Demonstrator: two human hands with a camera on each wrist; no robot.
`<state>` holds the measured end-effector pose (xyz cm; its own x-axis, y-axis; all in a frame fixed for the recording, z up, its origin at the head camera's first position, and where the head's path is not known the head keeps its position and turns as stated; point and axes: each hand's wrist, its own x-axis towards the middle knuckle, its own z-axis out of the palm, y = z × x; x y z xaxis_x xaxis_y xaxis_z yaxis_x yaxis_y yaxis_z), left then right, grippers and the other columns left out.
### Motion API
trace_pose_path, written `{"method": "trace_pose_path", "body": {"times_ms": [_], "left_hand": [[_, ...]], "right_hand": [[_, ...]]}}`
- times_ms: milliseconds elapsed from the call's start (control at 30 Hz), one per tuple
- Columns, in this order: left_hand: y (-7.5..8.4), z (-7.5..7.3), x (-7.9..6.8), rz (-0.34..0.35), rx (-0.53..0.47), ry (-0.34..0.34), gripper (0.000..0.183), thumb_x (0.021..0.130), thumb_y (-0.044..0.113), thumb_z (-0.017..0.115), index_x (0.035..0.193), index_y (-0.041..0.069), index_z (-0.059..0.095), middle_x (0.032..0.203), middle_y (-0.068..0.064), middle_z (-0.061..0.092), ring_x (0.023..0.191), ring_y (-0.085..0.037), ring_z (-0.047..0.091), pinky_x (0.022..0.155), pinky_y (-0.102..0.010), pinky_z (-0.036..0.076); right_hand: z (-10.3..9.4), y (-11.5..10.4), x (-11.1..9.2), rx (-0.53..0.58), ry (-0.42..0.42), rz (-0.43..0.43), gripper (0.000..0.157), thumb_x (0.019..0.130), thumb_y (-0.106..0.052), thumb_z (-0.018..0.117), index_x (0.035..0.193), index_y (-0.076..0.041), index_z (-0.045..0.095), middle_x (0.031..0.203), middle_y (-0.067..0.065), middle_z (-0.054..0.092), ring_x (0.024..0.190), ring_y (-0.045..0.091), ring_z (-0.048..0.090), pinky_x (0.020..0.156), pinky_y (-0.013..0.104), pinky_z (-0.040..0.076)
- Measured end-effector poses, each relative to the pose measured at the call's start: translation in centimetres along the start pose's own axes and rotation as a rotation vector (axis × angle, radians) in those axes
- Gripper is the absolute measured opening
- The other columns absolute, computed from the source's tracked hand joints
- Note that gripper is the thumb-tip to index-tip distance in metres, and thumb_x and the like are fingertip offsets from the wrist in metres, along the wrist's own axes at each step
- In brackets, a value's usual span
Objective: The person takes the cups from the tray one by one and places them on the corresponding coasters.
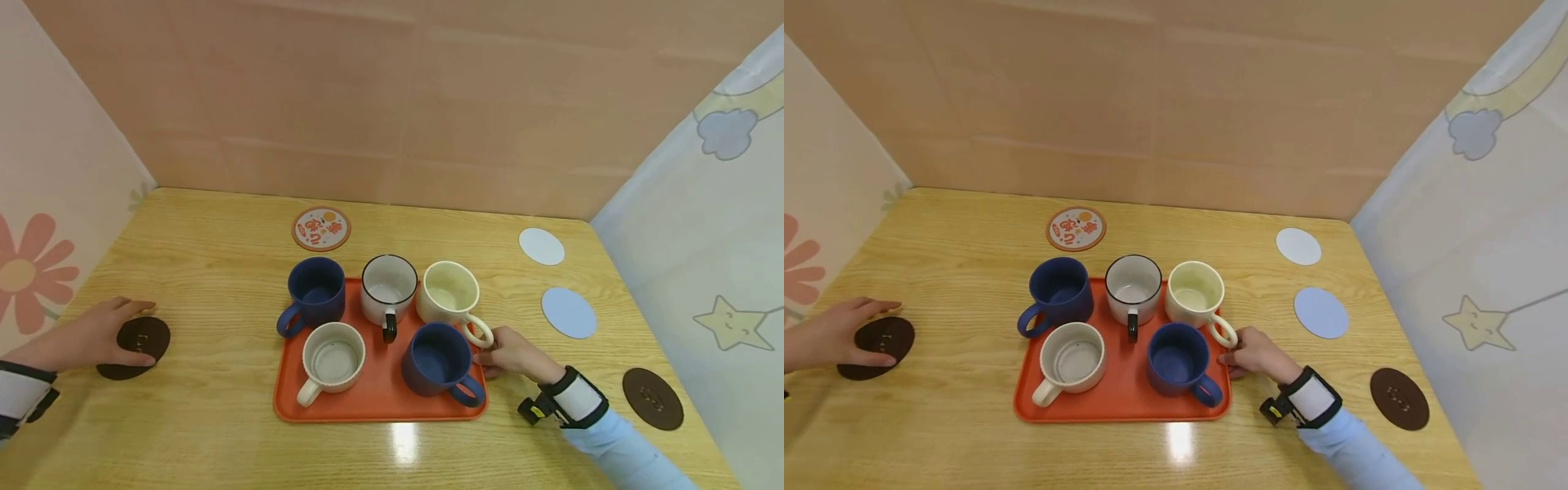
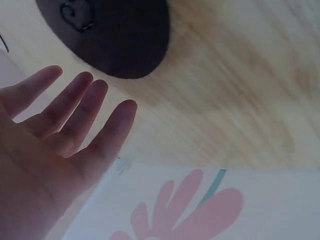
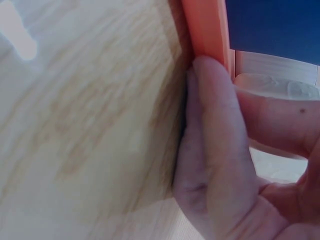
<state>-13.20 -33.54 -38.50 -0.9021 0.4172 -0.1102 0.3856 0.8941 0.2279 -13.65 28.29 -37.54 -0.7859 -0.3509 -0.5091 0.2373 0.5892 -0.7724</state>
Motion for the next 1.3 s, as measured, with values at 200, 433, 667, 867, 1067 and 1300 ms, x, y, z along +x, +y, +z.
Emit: {"method": "trace_pose_path", "body": {"times_ms": [200,433,667,867,1067,1300], "left_hand": [[-0.2,0.7,-0.5,0.007,0.005,0.035,0.088,0.047,0.04,0.086,0.11,-0.011,0.05,0.099,-0.03,0.049,0.083,-0.046,0.053,0.066,-0.053,0.045],[-0.2,1.3,-0.9,0.019,-0.017,0.042,0.09,0.044,0.04,0.087,0.109,-0.009,0.049,0.099,-0.028,0.046,0.08,-0.042,0.051,0.063,-0.052,0.045],[0.2,1.7,-0.9,0.051,0.017,0.114,0.086,0.039,0.031,0.089,0.105,-0.008,0.05,0.093,-0.024,0.045,0.075,-0.039,0.05,0.058,-0.05,0.044],[0.8,1.5,-0.3,0.028,0.035,0.085,0.085,0.043,0.032,0.087,0.106,-0.011,0.05,0.092,-0.025,0.045,0.076,-0.038,0.049,0.06,-0.05,0.045],[1.1,1.4,0.6,0.018,0.018,0.044,0.085,0.046,0.034,0.086,0.108,-0.011,0.049,0.095,-0.026,0.044,0.078,-0.04,0.048,0.062,-0.051,0.045],[1.5,0.9,2.2,0.051,0.015,0.025,0.083,0.05,0.032,0.085,0.11,-0.011,0.049,0.095,-0.024,0.045,0.079,-0.038,0.048,0.064,-0.05,0.045]], "right_hand": [[0.0,0.1,0.1,-0.007,0.006,0.005,0.018,0.081,-0.001,0.06,0.094,0.009,0.053,0.076,0.006,0.06,0.067,0.017,0.063,0.061,0.033,0.055],[0.0,0.1,0.2,-0.016,0.006,0.005,0.02,0.081,-0.001,0.06,0.097,0.01,0.054,0.078,0.007,0.063,0.069,0.019,0.064,0.061,0.033,0.055],[0.0,0.2,0.2,-0.005,-0.002,-0.009,0.019,0.082,-0.001,0.06,0.096,0.01,0.054,0.078,0.008,0.063,0.07,0.019,0.063,0.061,0.033,0.055],[0.0,0.2,0.2,-0.01,0.0,-0.003,0.019,0.082,-0.001,0.059,0.096,0.01,0.053,0.079,0.007,0.063,0.071,0.019,0.063,0.062,0.033,0.055],[0.0,0.3,0.2,0.005,-0.006,-0.016,0.02,0.081,-0.002,0.06,0.095,0.01,0.053,0.078,0.008,0.063,0.071,0.02,0.064,0.062,0.034,0.055],[0.0,0.3,0.2,0.001,0.003,-0.01,0.021,0.081,-0.002,0.06,0.097,0.01,0.053,0.079,0.008,0.063,0.071,0.021,0.064,0.062,0.034,0.055]]}}
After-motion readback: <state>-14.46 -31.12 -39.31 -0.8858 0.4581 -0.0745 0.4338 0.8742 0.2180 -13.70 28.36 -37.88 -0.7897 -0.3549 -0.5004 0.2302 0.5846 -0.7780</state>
